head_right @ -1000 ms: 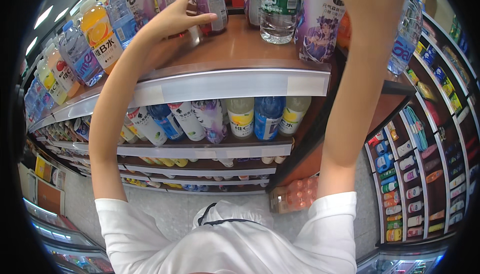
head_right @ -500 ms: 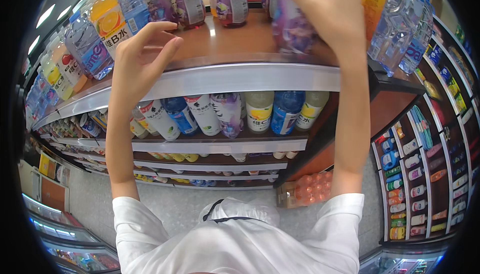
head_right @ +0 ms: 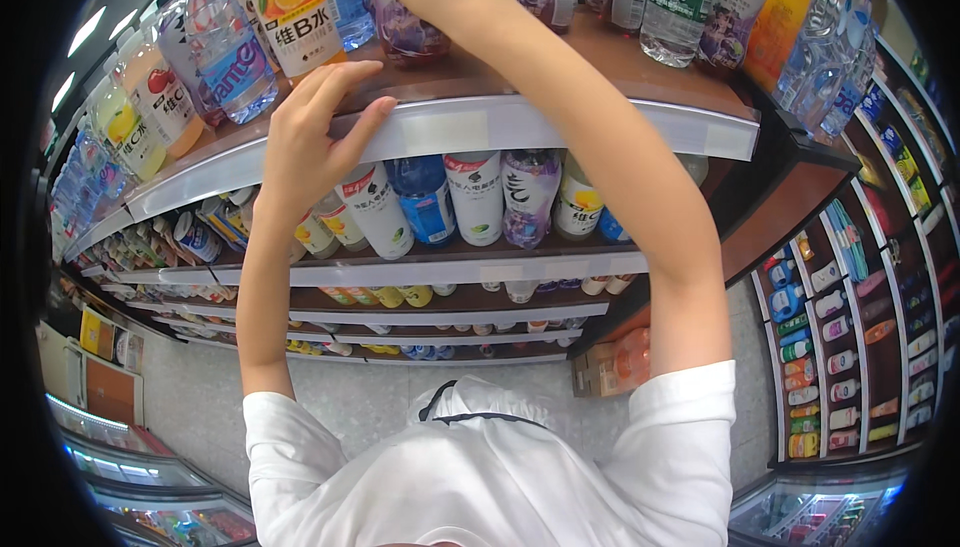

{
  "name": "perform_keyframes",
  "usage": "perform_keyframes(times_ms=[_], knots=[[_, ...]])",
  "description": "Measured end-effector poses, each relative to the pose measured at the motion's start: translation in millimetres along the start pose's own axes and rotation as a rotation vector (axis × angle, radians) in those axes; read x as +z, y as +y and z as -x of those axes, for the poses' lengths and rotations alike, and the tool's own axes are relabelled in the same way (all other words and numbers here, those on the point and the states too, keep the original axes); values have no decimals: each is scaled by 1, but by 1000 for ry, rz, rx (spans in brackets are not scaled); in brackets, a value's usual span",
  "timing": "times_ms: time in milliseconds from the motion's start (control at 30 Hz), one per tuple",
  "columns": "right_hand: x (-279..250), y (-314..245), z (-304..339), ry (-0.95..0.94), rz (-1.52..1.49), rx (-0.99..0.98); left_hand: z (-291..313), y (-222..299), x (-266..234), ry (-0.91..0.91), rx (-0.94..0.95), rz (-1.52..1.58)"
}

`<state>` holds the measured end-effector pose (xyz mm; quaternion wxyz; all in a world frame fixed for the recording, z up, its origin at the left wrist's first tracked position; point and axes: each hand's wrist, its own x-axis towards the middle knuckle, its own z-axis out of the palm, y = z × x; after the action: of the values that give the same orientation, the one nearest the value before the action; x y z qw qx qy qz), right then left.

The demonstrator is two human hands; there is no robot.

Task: Restocking and organizing various beverage bottles on supermarket shelves.

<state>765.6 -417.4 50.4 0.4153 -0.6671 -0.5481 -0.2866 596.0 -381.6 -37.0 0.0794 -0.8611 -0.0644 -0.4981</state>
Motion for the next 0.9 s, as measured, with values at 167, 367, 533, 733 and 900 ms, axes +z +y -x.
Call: perform_keyframes(times_ms=[167, 367, 533, 733, 900], knots=[[20, -16, -2, 80, 39, -33, -5, -3, 2, 48, 107, 0], [-39, 27, 33, 231, 101, -57, 45, -8, -36, 47, 209, -88], [-95, 148, 48, 602, 386, 145, 112, -1, -56, 98, 136, 80], [-91, 165, 53, 630, 265, 219, 183, 7, -58, -18, -125, 177], [-84, 168, 55, 783, 274, 12, 259, 26, -54, -256, -545, 299]])
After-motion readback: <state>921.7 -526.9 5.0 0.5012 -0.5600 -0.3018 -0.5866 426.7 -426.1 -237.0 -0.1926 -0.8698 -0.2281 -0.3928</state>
